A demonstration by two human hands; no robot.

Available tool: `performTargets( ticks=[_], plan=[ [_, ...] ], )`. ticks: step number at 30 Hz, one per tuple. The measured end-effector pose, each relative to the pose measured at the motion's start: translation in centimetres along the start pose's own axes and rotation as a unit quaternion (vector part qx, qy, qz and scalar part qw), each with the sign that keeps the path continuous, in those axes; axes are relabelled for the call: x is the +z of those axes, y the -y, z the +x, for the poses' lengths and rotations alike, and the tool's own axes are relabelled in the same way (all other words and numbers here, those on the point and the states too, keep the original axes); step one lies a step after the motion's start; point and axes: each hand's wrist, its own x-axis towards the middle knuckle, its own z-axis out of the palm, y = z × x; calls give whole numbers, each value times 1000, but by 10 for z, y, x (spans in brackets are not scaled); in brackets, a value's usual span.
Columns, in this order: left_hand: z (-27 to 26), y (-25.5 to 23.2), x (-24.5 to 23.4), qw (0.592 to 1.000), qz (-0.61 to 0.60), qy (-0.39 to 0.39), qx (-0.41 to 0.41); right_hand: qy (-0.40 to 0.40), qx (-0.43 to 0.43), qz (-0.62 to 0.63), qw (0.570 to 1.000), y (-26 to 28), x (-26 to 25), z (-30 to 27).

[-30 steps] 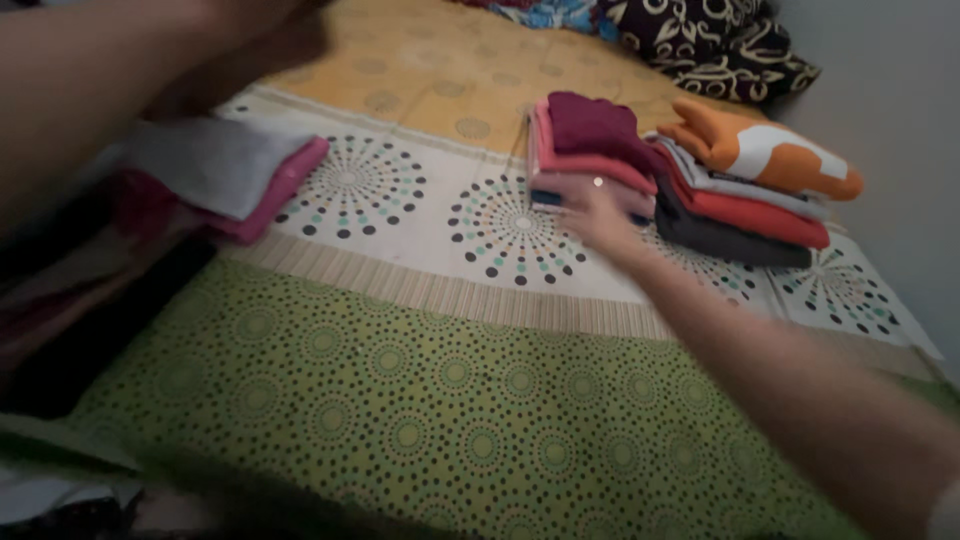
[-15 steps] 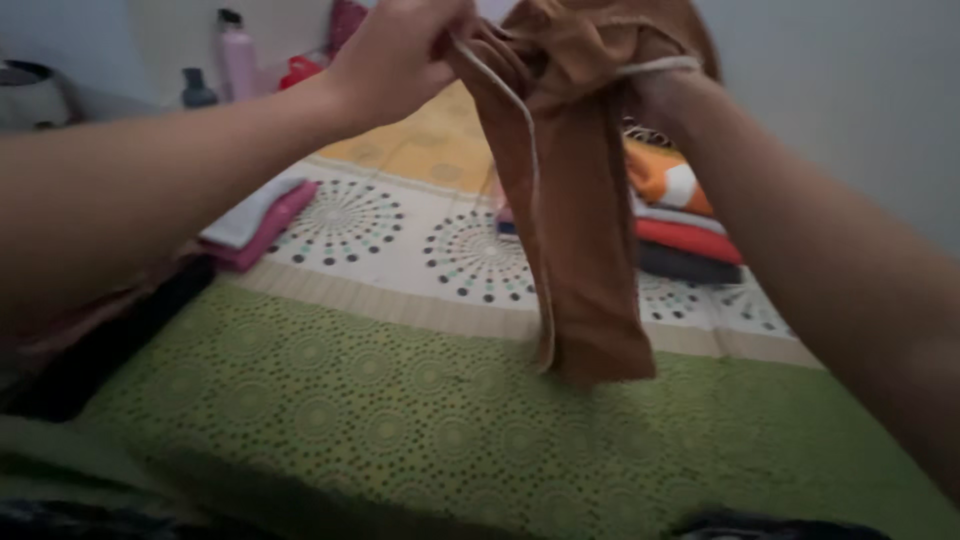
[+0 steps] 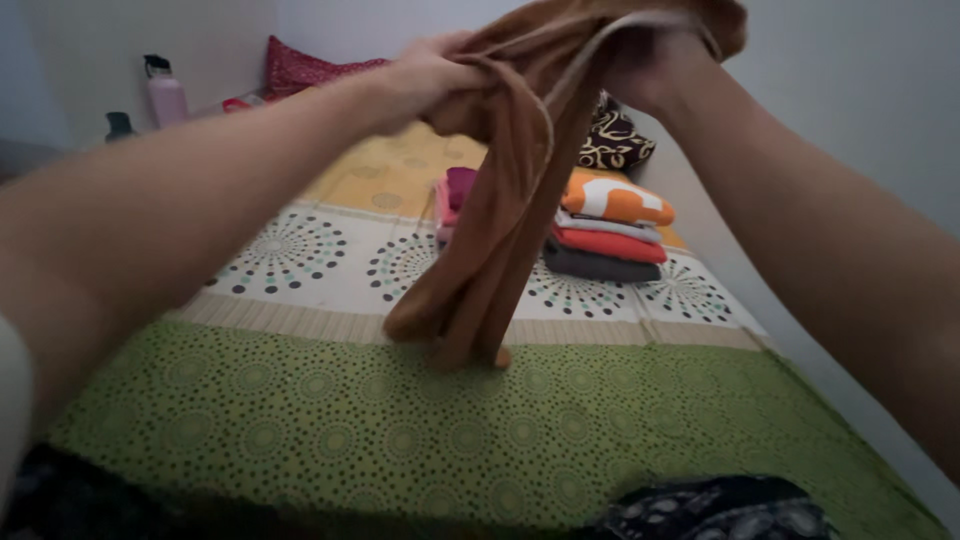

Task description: The person folds a maroon long-sleeved shirt by buttoning it, smoothing the fabric, folding the sleeves and body, and placing it on a stack. Then the person begins folding a brown long-sleeved shirt by buttoning it.

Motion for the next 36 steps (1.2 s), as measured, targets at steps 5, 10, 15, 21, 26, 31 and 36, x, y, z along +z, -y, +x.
performTargets(
  ticks=[5,10,15,21,26,31,36],
  plan=[
    [-14,-22,-50,998,52,-5,-40,29,-2,-244,969,49,-14,-51],
    [-16,-41,-78,984,136,-75,-82,-56,-41,-502,862,75,-4,-77],
    [-43,-54,-89,964,229,-97,-95,-69,-20,-527,847,97,-22,-116],
    [-101,-38,-127,757,634,-32,-154,-206,-69,-480,850,108,-65,-166],
    [-148,-17,-189,659,726,-26,-196,-308,-91,-482,815,126,-80,-208],
    [-160,15,-206,660,687,-79,-292,-337,-80,-505,790,132,-95,-234],
    [-155,15,-204,697,648,-109,-286,-338,-43,-540,769,123,-114,-231]
  ],
)
